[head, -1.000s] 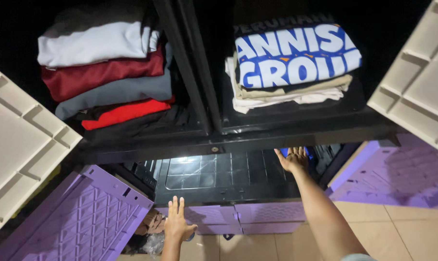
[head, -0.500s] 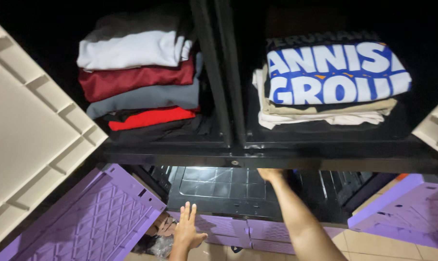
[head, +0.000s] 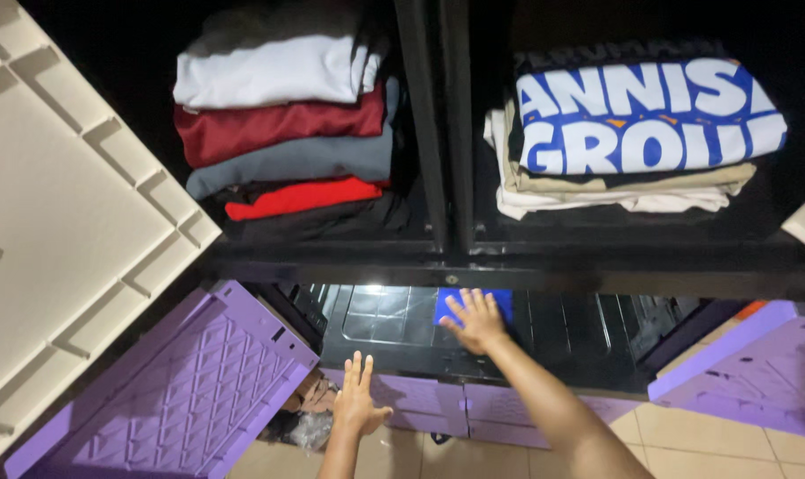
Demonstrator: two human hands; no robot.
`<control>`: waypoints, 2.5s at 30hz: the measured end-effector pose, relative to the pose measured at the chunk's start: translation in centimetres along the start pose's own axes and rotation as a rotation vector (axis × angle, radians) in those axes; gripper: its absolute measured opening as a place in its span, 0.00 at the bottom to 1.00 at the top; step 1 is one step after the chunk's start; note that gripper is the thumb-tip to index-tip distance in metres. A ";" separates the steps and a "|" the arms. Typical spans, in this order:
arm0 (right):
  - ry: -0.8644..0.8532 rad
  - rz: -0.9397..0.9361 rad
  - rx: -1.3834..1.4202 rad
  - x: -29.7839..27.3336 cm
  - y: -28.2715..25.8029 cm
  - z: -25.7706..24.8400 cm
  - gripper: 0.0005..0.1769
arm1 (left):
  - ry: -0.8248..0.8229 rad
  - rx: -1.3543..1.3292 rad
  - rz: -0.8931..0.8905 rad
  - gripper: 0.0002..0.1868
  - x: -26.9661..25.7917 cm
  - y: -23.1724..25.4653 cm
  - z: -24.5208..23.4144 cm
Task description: The person removes folded clothes from a black cabinet, stacks them on top, and then wipes the empty interior shelf with a blue cloth. The person handles several folded garments and a cleaning cloth.
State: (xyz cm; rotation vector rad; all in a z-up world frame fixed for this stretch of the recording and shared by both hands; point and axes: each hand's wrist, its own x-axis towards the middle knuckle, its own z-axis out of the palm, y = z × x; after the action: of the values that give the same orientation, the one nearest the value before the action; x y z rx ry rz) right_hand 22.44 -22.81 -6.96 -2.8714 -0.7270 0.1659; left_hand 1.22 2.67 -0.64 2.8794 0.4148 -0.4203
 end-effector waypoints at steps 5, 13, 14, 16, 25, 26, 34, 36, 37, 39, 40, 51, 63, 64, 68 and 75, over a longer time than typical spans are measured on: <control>0.063 0.281 -0.023 -2.8 8.5 -0.3 0.49 | 0.061 -0.051 0.032 0.68 -0.3 -0.5 0.8; 0.284 0.616 0.012 -8.8 12.5 -1.3 0.57 | 0.020 0.006 0.010 0.70 -0.5 -0.7 0.9; 0.272 0.678 0.022 -8.9 11.6 -1.2 0.58 | 0.014 0.016 0.006 0.70 -0.6 -0.8 0.9; 0.249 0.802 0.047 -8.5 8.2 -0.4 0.60 | 0.040 0.025 0.023 0.70 -0.7 -1.1 0.8; 0.026 0.377 0.191 -2.7 -9.8 0.8 0.57 | 0.003 0.063 0.057 0.71 -1.6 -2.8 -0.6; -0.020 0.296 0.176 -2.4 -11.7 1.0 0.56 | -0.009 0.065 0.062 0.71 -1.6 -2.9 -0.8; -0.129 -0.012 0.132 -3.5 -16.0 -0.2 0.47 | -0.031 0.106 0.108 0.71 -1.8 -4.6 -1.8; -0.119 0.032 0.097 -4.5 -14.2 -0.3 0.46 | -0.021 0.112 0.127 0.70 -1.7 -5.0 -1.9; -0.113 0.067 0.095 -5.0 -12.9 -0.2 0.45 | -0.017 0.116 0.132 0.70 -1.5 -5.1 -1.9; -0.100 0.138 0.089 -6.6 -9.9 0.2 0.43 | -0.014 0.129 0.136 0.69 -1.5 -5.3 -1.6; -0.069 0.176 0.071 -7.5 -8.4 0.4 0.43 | -0.013 0.139 0.136 0.70 -1.4 -5.3 -1.5; 0.275 0.712 0.043 -17.5 3.3 -0.5 0.50 | 0.040 0.141 0.169 0.72 -1.7 -5.4 -0.8; 0.123 0.277 0.134 -9.8 -16.4 -2.1 0.55 | 0.001 0.152 0.100 0.75 -2.0 -3.5 -0.6; 0.173 0.194 0.160 -9.2 -16.9 -2.4 0.52 | 0.000 0.155 0.093 0.74 -1.9 -3.4 -0.6; 0.091 0.145 0.241 -8.9 -13.8 -3.3 0.46 | 0.056 0.124 0.116 0.73 -1.5 -2.9 -0.3; 0.337 0.204 0.099 -14.2 -0.3 -3.0 0.45 | 0.022 0.127 0.051 0.70 -0.5 -1.3 0.5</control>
State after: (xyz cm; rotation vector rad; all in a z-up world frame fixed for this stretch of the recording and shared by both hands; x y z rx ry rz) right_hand 10.39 -29.81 -3.02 -2.7704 -0.3527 -0.2443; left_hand 0.19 3.67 -1.20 3.0126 0.3284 -0.4208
